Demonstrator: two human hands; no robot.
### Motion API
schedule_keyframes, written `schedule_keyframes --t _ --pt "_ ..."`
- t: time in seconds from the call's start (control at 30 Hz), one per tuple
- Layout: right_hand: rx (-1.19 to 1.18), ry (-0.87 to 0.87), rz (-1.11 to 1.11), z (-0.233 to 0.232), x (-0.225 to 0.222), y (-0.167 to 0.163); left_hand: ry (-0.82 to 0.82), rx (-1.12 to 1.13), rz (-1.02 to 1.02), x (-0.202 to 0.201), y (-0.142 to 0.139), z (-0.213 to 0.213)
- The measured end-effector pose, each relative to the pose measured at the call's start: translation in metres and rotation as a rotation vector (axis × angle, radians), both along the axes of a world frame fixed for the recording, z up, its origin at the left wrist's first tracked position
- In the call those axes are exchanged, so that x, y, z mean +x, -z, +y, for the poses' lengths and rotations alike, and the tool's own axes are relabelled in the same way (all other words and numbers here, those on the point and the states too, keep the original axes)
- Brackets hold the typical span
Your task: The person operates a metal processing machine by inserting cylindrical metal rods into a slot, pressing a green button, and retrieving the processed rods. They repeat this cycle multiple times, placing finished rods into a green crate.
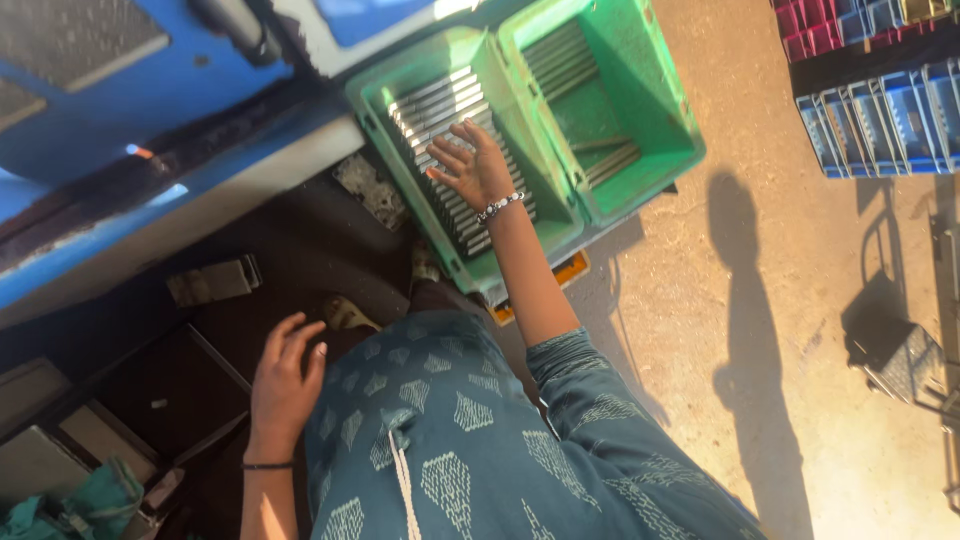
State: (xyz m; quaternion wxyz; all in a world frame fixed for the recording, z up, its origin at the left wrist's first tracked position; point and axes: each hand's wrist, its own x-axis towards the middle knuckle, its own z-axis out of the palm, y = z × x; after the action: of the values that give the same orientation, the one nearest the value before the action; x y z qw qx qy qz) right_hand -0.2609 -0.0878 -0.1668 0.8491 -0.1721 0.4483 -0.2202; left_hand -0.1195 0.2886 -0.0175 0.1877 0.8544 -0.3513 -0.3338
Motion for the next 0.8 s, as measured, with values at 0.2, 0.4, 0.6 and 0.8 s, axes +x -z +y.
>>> schedule_keyframes --t 0.2,0.4,0.6,0.8 --pt "-0.545 -0.17 0.348 0.106 -0.022 -0.038 0.067 -0.098 0.014 0.017 0.018 0.045" --pt "-1.581 -0.334 1.077 0.232 -0.024 -0.091 0.43 -0.236 0.015 0.052 0.021 0.078" --pt "-1.416 -0.254 0.975 0.341 -0.011 -0.095 0.575 -0.435 0.161 0.064 0.001 0.08" --pt "-1.275 -0.227 0.86 0.367 -0.023 -0.109 0.688 -0.468 0.281 0.029 -0.01 0.055"
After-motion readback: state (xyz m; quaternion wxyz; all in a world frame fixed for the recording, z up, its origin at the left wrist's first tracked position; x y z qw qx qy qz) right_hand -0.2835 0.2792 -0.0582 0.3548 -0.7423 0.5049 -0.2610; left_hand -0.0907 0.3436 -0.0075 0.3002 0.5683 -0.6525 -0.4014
